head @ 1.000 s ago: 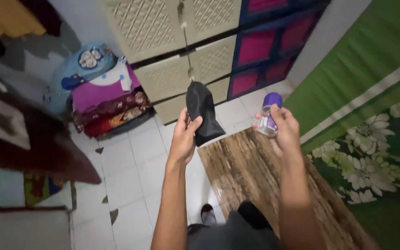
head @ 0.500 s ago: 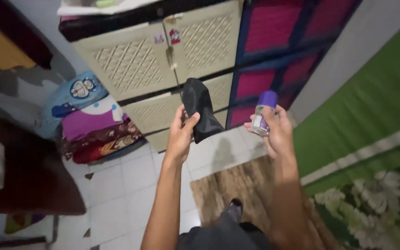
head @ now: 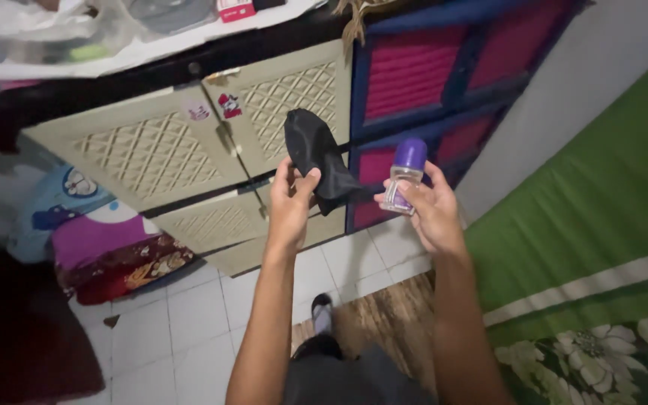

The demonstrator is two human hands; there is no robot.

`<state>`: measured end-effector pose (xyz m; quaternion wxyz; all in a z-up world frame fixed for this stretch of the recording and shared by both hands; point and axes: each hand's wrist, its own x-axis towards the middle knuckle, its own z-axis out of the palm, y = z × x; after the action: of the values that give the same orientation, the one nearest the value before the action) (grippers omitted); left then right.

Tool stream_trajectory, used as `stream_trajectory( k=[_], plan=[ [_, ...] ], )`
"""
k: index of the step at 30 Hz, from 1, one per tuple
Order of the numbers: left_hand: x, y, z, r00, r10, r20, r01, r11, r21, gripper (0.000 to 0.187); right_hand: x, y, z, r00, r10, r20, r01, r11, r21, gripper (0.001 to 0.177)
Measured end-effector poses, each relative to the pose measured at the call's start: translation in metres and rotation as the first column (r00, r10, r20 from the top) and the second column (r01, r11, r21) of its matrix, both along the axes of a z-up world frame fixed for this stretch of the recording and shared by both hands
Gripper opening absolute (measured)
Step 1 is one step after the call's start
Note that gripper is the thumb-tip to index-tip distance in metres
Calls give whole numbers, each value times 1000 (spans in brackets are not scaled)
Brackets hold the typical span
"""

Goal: The person moves several items from a small orange table to a nearby cabinet, including a white bottle, a red box, a clear plastic container with small items, a Rubik's cube, a black cloth, and two small boxes. They walk back and forth between the table and cabinet, placing each item on the cabinet surface.

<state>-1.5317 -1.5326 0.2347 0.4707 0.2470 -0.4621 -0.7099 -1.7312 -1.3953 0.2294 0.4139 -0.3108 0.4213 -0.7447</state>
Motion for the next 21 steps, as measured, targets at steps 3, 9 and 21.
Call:
stream_trajectory(
  k=[3,9,21],
  plan=[
    [-26,-38,2,1000,20,-1,-20,998,-61,41,-27,-38,-5,1000,-28,6,28,1000,2,58],
    [-75,-136,5,995,58,-77,-67,991,-119,44,-65,-131,19,991,-103,-90,101,994,-31,42],
    [-141,-312,86,821,540,188,-289,675,-679,46,-115,-339,88,943,-172,-284,91,957,-277,47]
  ],
)
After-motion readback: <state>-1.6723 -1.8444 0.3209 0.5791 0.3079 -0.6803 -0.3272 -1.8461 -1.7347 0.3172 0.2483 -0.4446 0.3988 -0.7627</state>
